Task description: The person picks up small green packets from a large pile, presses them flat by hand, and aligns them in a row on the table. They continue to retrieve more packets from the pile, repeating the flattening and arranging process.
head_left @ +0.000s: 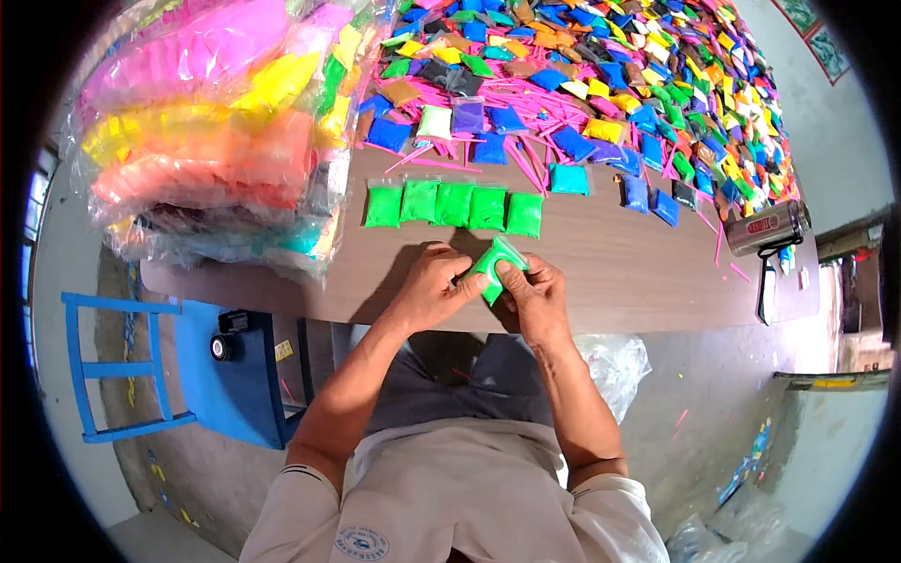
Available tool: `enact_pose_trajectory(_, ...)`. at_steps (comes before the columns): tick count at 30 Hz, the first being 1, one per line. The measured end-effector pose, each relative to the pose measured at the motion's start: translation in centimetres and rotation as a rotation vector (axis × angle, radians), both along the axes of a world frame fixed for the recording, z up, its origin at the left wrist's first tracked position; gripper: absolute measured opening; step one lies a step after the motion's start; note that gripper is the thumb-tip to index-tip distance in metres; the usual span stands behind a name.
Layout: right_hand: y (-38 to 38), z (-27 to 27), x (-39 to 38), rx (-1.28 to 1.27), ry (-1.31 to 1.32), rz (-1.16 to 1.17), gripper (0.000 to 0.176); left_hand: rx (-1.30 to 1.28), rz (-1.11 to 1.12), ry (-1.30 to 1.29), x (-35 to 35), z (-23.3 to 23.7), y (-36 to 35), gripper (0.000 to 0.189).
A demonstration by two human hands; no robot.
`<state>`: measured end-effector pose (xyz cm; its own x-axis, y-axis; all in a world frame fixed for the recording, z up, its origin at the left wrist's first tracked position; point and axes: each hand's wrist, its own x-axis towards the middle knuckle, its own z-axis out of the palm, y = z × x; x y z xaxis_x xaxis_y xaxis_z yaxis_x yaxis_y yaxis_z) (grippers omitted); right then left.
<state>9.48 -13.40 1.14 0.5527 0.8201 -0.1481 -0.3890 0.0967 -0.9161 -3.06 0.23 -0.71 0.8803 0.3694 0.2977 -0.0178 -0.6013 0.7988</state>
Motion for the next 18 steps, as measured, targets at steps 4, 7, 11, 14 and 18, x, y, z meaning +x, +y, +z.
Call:
enact_pose_trajectory(4,-0.2,0.0,-0.1,-0.001,-0.041,-0.003,0.015,0.004,0.008,0.037,0.0,0.0,0.1,0.052)
enact_pose_trajectory(7,-1.2,0.1,0.6,-0.047,-0.101,0.063,0.017,0.043,-0.016,0.021,0.3,0.3,-0.3,0.049)
enact_pose_trajectory(11,-2.1,0.0,2.2,-0.080,-0.309,0.018,0.017,0.122,-0.002,0.019,0.2,0.6,-0.7,0.041)
enact_pose_trajectory(14,-2.7,0.9,6.2,-0.184,-0.371,-0.040,0.018,0.090,0.010,-0.016,0.2,0.7,-0.8,0.031)
enact_pose_trajectory(18,-1.8,-0.4,11.5,-0.195,-0.688,-0.136,0.026,0.095,0.031,-0.019,0.2,0.9,-0.9,0.031)
